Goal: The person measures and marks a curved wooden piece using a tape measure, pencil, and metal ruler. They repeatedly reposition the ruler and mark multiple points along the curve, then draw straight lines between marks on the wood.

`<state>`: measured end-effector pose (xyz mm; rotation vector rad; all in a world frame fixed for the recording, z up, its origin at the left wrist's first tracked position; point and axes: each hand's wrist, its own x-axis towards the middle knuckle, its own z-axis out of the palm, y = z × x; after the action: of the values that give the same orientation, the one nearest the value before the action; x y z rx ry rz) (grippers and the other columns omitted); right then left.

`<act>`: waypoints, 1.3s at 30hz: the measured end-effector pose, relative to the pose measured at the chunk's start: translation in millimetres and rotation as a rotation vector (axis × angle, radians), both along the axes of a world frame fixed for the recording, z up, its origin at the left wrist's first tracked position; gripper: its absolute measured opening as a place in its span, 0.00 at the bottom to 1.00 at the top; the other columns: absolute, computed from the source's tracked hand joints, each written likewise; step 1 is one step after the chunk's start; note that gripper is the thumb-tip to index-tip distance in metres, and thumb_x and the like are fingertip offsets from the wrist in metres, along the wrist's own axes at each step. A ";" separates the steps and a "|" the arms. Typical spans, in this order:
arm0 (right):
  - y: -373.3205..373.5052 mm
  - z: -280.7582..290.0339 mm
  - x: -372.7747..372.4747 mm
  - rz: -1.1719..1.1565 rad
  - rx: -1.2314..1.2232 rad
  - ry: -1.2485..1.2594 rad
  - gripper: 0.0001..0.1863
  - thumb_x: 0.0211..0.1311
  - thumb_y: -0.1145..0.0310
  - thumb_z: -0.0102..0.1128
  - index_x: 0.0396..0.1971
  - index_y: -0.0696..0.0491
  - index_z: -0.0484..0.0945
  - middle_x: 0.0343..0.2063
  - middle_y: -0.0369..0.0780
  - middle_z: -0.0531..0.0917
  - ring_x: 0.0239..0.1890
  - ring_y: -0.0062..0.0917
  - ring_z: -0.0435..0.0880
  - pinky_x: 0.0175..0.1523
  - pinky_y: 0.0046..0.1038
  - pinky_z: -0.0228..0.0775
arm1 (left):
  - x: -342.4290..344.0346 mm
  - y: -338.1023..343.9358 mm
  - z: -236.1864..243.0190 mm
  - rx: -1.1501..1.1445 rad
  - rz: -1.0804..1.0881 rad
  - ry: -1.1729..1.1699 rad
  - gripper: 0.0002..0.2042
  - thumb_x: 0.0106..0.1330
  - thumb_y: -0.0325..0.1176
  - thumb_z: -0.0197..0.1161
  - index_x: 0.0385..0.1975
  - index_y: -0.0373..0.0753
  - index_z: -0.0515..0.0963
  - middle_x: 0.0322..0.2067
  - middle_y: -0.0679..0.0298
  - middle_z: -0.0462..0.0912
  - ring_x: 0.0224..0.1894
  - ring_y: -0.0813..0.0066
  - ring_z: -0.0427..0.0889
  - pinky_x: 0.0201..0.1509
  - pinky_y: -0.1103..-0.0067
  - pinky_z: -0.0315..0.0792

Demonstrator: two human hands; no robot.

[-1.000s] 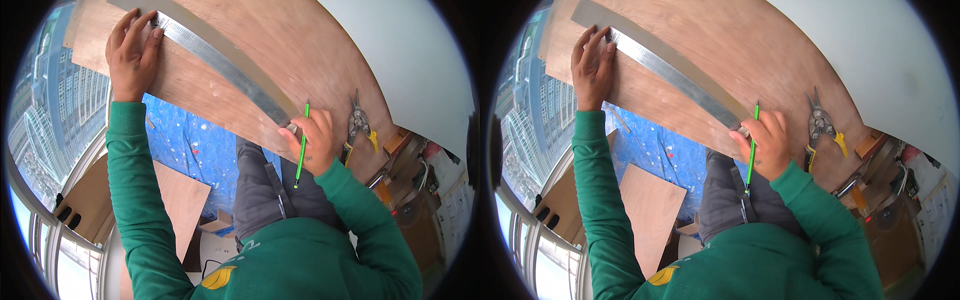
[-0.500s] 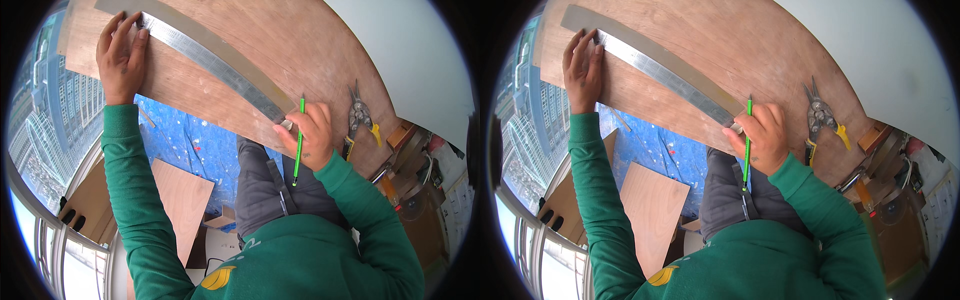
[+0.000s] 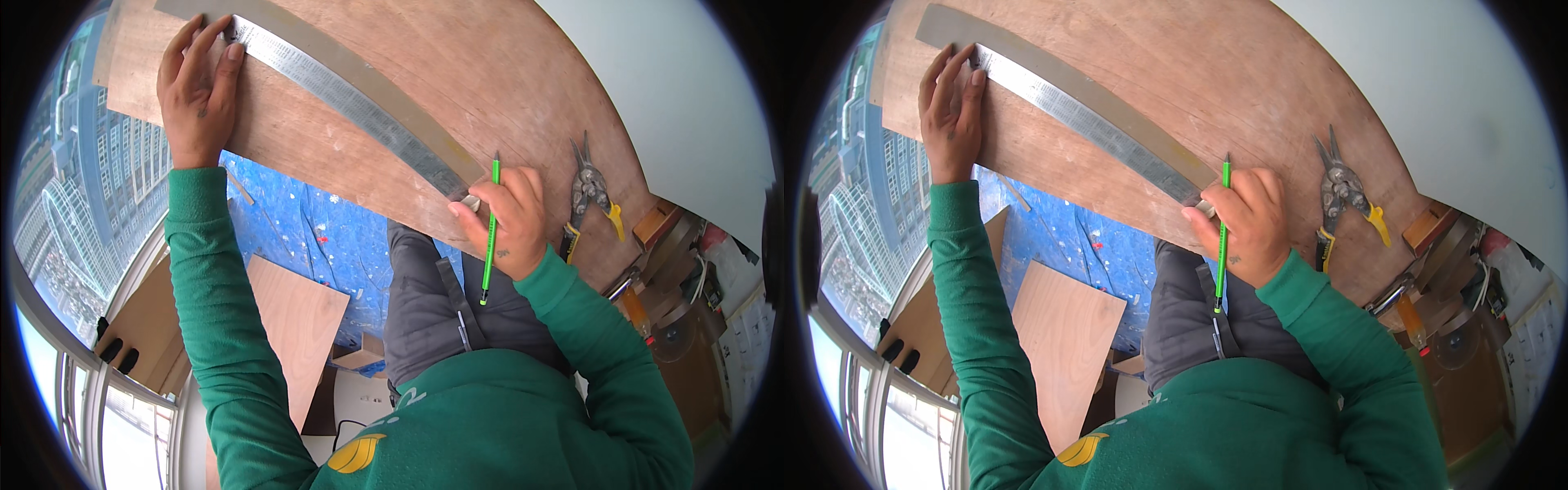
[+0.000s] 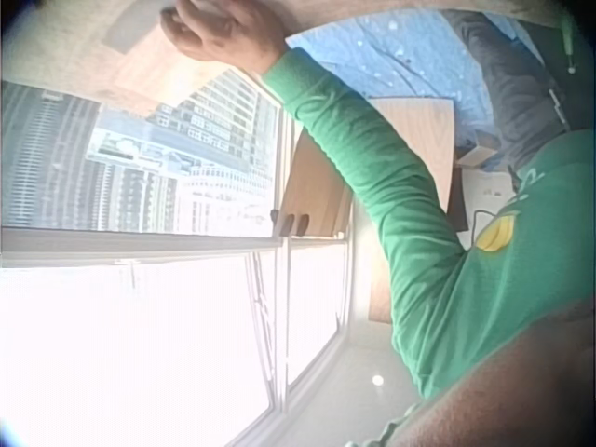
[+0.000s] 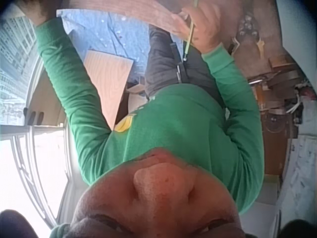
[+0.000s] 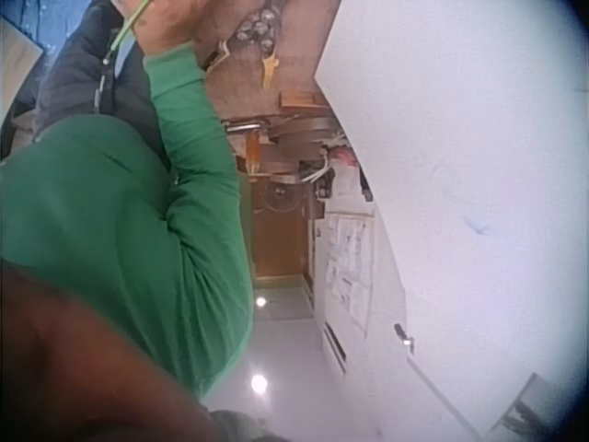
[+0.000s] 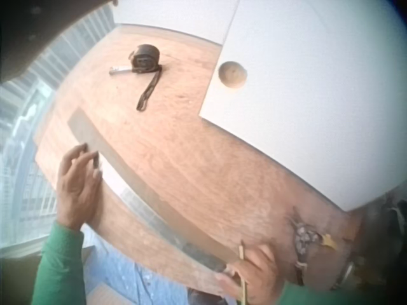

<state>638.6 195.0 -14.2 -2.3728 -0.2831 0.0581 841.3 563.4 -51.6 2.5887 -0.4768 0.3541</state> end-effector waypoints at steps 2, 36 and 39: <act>0.6 1.0 0.4 -0.003 -0.001 0.009 0.16 0.52 0.69 0.81 0.37 0.52 0.82 0.33 0.40 0.78 0.39 0.39 0.75 0.45 0.39 0.68 | 0.1 0.0 -0.5 -0.001 0.001 -0.001 0.16 0.75 0.43 0.70 0.59 0.53 0.88 0.66 0.56 0.81 0.68 0.54 0.81 0.70 0.62 0.77; 4.3 5.5 0.7 0.001 -0.015 0.044 0.16 0.54 0.71 0.82 0.39 0.53 0.83 0.34 0.40 0.80 0.40 0.39 0.75 0.46 0.39 0.68 | -3.0 -4.0 6.6 0.028 0.023 -0.009 0.16 0.72 0.37 0.72 0.59 0.49 0.88 0.67 0.58 0.80 0.68 0.56 0.78 0.72 0.63 0.73; 5.1 6.8 0.7 0.011 -0.018 0.047 0.16 0.54 0.71 0.82 0.39 0.54 0.82 0.35 0.41 0.80 0.40 0.40 0.75 0.46 0.40 0.68 | -4.4 -4.3 7.6 0.011 0.031 -0.005 0.16 0.72 0.39 0.72 0.58 0.51 0.88 0.68 0.59 0.80 0.67 0.55 0.78 0.74 0.62 0.69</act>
<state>639.2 200.1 -7.4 -2.3844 -0.2739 0.1219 836.9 559.1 -44.0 2.6088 -0.4417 0.3696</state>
